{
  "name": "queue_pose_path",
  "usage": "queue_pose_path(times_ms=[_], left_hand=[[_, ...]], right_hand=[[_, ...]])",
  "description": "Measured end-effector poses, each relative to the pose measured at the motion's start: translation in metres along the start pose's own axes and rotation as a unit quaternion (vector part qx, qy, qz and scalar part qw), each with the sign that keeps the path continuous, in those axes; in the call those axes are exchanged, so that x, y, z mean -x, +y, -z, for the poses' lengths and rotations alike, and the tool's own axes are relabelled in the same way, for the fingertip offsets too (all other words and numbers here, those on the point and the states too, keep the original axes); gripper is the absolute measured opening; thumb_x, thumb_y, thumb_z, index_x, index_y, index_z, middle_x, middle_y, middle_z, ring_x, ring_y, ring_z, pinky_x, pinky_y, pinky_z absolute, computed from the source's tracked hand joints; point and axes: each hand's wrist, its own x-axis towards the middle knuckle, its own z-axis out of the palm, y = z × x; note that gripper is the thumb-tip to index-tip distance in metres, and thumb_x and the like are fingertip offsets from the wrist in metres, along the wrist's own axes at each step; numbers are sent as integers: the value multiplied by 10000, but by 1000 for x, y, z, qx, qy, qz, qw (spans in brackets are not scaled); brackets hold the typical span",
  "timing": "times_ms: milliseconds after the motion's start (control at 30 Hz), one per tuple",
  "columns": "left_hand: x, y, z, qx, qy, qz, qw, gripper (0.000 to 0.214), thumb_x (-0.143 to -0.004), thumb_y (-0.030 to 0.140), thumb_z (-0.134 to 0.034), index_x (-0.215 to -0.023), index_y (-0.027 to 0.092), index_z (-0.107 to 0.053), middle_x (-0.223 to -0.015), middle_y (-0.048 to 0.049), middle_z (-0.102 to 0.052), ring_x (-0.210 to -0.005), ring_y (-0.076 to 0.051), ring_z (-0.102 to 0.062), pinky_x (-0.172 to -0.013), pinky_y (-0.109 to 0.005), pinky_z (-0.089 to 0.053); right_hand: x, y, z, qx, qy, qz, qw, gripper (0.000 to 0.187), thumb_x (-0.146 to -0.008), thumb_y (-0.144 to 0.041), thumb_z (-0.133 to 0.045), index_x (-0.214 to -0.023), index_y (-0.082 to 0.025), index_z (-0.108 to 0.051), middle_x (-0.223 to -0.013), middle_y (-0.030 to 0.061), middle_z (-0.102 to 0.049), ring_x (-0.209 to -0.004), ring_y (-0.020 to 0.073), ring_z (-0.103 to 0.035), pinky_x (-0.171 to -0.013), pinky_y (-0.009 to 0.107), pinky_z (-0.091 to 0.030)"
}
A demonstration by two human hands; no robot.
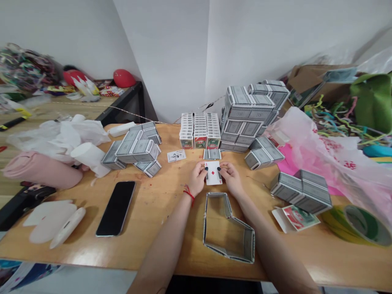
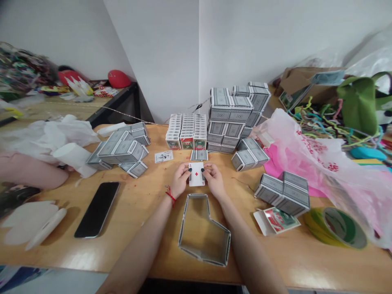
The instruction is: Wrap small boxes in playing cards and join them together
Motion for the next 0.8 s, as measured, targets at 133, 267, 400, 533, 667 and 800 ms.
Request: queue_pose_path(times_ms=[133, 267, 400, 533, 667, 800], left_hand=[[1, 0, -1, -18, 2, -27, 999, 290, -792, 191, -417, -1076, 152, -462, -773, -29, -601, -634, -106, -544, -555, -208, -431], [2, -2, 0, -66, -3, -46, 997, 367, -830, 238, -392, -1188, 162, -410, -814, -43, -600, -638, -110, -544, -573, -228, -449], [2, -4, 0, -120, 17, -80, 989, 368, -845, 224, -362, -1206, 170, -410, -979, -74, -595, -813, -139, -570, -718, -271, -472], [3, -5, -2, -186, 44, -110, 975, 381, -843, 195, -350, -1219, 181, -411, -1162, -85, -533, -969, -160, -540, -852, -308, -434], [3, -6, -3, -233, 51, -98, 966, 413, -843, 179, -334, -1253, 190, -382, -1168, -86, -535, -945, -169, -548, -831, -317, -438], [4, -2, -2, -221, 40, -98, 970, 410, -854, 224, -332, -1258, 179, -383, -1096, -94, -560, -878, -161, -556, -778, -295, -449]], right_hand=[[0, 2, -1, 12, -4, 0, 1000, 306, -716, -376, -523, -962, -205, -462, -544, -60, -455, -431, 86, -412, -395, 198, -368], [1, 2, -1, 4, -11, 9, 1000, 379, -722, -366, -520, -1057, -196, -469, -581, -47, -487, -462, 88, -428, -429, 202, -372], [0, 3, 0, 9, -15, 20, 1000, 456, -727, -366, -520, -1145, -196, -450, -546, -63, -450, -440, 81, -384, -427, 200, -343], [0, 5, 1, 17, -22, 25, 999, 484, -732, -374, -519, -1177, -202, -437, -577, -49, -492, -461, 87, -405, -448, 208, -359], [-1, 5, 0, 32, -19, 25, 999, 488, -734, -387, -508, -1179, -201, -434, -592, -37, -513, -471, 95, -417, -453, 217, -367], [-1, 3, -1, 16, -17, 26, 999, 492, -723, -379, -518, -1173, -198, -444, -569, -44, -503, -461, 94, -416, -445, 214, -365]])
